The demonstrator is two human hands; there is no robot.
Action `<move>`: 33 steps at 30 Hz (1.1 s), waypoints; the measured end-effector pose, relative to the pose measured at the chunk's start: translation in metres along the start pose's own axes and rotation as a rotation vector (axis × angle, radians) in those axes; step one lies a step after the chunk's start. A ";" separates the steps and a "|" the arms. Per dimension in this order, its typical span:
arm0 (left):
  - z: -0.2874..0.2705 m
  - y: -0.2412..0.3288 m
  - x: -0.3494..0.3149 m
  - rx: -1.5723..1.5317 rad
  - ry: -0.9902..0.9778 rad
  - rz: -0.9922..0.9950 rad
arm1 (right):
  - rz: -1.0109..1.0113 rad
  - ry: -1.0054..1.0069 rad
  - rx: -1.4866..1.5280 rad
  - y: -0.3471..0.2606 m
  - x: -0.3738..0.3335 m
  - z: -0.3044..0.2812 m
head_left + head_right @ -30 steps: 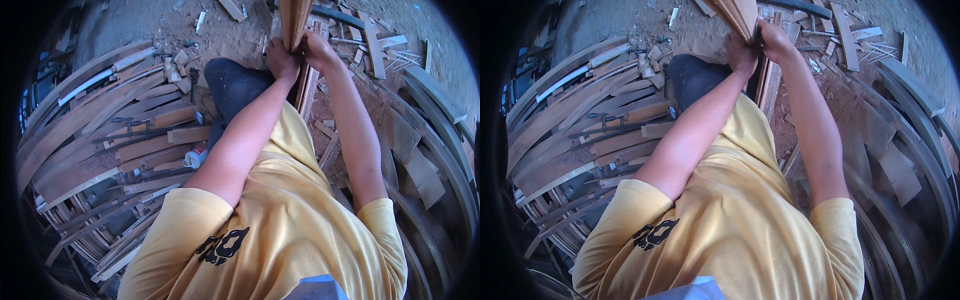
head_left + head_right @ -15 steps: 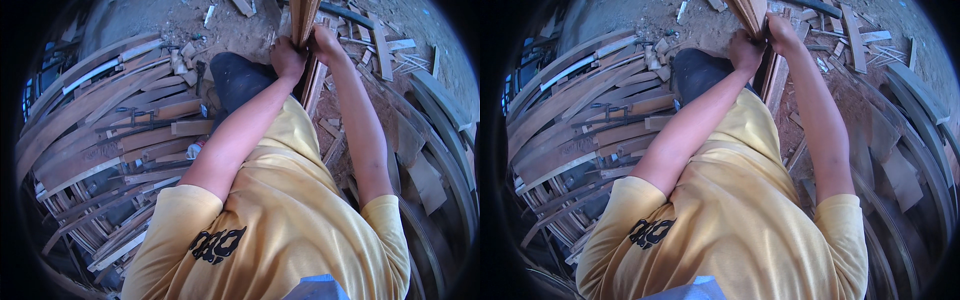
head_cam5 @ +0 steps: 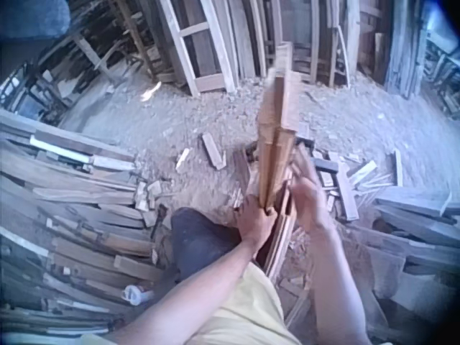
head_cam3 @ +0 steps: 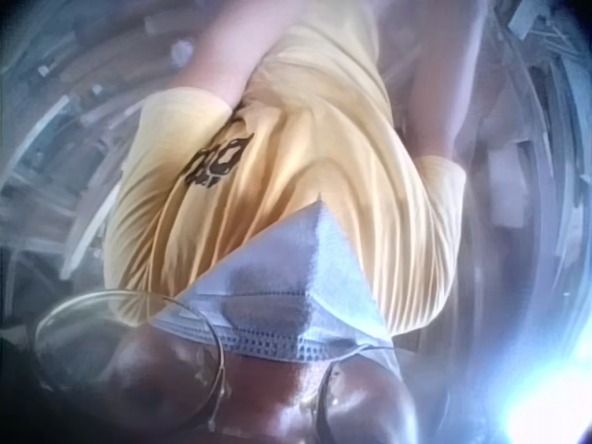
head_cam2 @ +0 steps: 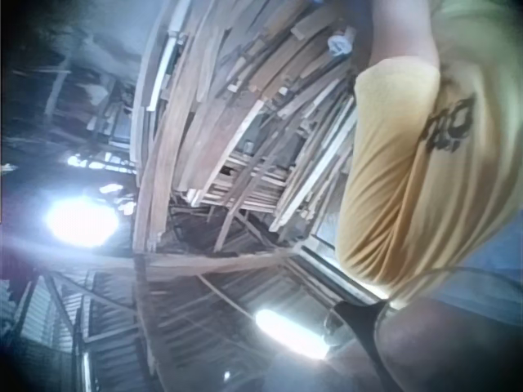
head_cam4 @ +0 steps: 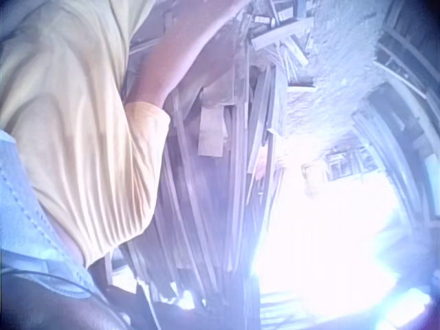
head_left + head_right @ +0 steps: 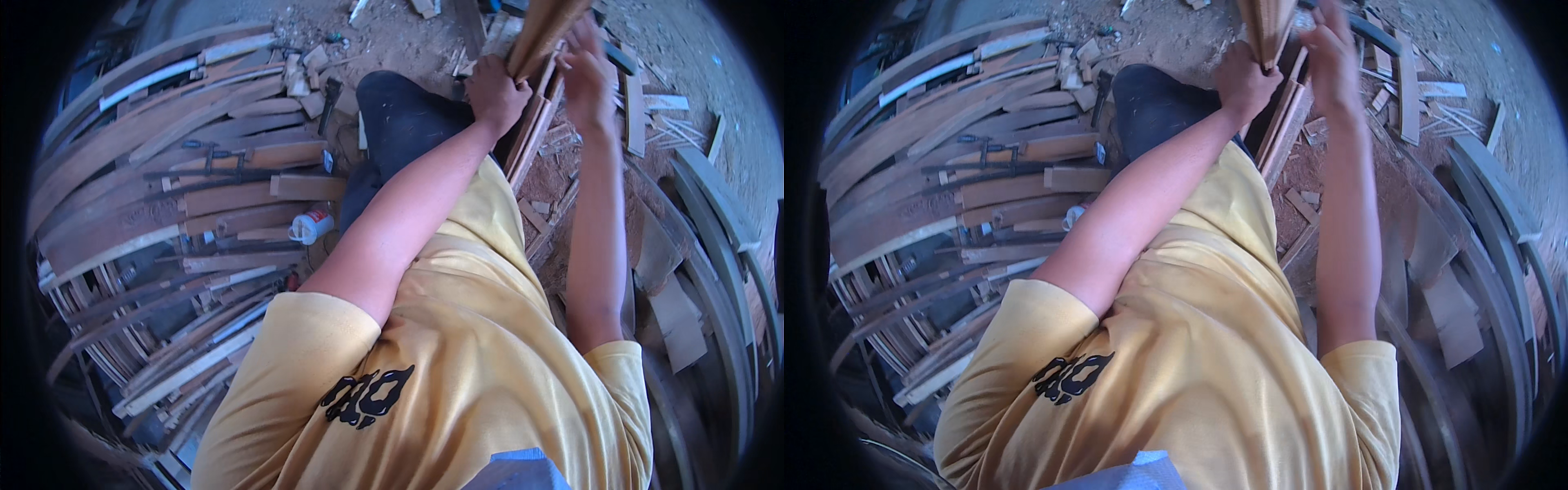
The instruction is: The person chisels a joint in a wooden board held between their legs and later uses a hand plane to smooth several sides of a wooden board.
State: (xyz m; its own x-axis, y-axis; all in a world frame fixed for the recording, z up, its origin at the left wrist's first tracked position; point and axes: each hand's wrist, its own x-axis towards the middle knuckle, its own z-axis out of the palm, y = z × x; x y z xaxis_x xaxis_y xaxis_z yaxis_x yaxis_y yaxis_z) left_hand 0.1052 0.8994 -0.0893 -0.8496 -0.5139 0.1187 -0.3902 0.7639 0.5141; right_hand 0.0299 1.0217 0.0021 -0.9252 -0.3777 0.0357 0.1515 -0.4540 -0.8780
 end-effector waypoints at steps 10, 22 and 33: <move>0.003 0.009 -0.004 -0.158 0.025 -0.066 | -0.049 -0.198 -1.229 -0.066 0.023 0.024; -0.029 0.001 0.011 -0.171 0.014 0.003 | -0.052 0.045 -1.221 -0.119 0.016 0.044; -0.206 0.024 0.047 -0.770 0.154 0.466 | 0.104 0.181 0.094 -0.196 0.035 -0.067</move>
State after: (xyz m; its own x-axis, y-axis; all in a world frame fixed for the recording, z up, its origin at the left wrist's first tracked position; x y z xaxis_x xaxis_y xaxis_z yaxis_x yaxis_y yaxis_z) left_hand 0.1294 0.8135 0.1039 -0.7837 -0.3068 0.5400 0.3723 0.4639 0.8039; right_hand -0.0558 1.1510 0.1432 -0.9489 -0.2792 -0.1468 0.2735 -0.4963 -0.8240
